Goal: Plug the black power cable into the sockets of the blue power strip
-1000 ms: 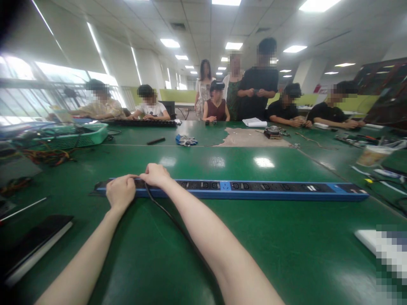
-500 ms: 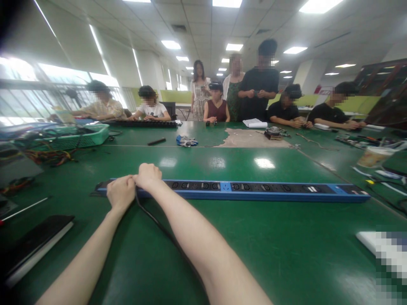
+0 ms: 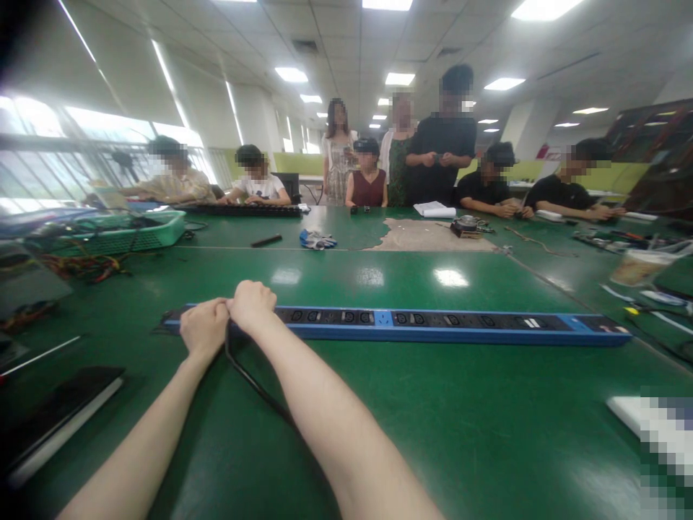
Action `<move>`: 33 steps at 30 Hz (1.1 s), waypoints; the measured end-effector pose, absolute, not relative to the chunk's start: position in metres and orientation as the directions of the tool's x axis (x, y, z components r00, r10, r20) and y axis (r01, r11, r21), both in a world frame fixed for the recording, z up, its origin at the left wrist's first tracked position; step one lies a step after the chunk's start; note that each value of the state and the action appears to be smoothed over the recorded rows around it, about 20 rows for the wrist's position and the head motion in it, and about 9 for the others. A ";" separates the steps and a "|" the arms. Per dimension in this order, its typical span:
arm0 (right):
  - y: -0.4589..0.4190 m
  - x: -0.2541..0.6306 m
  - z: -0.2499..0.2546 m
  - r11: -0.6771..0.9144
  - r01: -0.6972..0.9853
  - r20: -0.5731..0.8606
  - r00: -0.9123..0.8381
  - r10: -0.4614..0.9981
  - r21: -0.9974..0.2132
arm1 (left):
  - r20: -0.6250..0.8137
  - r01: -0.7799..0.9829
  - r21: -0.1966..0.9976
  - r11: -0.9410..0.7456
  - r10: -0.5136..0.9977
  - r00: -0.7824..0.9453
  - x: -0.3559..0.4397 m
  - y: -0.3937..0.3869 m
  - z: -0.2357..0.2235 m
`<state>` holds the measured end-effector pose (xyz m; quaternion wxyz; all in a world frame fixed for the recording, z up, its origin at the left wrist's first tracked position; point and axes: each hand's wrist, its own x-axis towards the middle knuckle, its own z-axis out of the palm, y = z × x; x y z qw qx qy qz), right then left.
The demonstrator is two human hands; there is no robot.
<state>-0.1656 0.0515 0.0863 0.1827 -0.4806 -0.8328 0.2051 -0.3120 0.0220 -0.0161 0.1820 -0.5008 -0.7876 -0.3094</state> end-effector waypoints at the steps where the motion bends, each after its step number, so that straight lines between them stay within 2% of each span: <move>1: 0.051 -0.168 0.084 0.459 0.736 0.124 -0.463 0.878 -0.497 | 0.602 0.903 0.303 0.304 0.674 -0.429 -0.314 0.023 -0.018; 6: 0.040 -0.183 0.072 0.545 0.719 0.235 -0.494 0.837 -0.430 | 0.603 0.906 0.299 0.298 0.677 -0.422 -0.323 0.027 -0.026; 9: 0.033 -0.189 0.062 0.556 0.709 0.276 -0.483 0.831 -0.433 | 0.607 0.911 0.296 0.288 0.680 -0.412 -0.327 0.028 -0.028; 14: 0.042 -0.179 0.061 0.574 0.692 0.233 -0.529 0.816 -0.439 | 0.614 0.904 0.313 0.291 0.664 -0.426 -0.326 0.028 -0.027; 20: 0.078 -0.155 0.093 0.619 0.657 0.023 -0.678 0.735 -0.430 | 0.623 0.909 0.321 0.266 0.663 -0.414 -0.320 0.025 -0.022; 26: 0.071 -0.139 0.092 0.856 0.474 0.180 -0.842 0.509 -0.206 | 0.623 0.908 0.321 0.270 0.661 -0.417 -0.319 0.025 -0.021; 30: 0.055 -0.139 0.084 0.893 0.449 0.271 -0.856 0.440 -0.031 | 0.620 0.909 0.304 0.284 0.665 -0.415 -0.321 0.026 -0.023; 33: 0.046 -0.145 0.084 0.891 0.451 0.271 -0.865 0.422 0.049 | 0.610 0.906 0.302 0.297 0.669 -0.423 -0.323 0.027 -0.024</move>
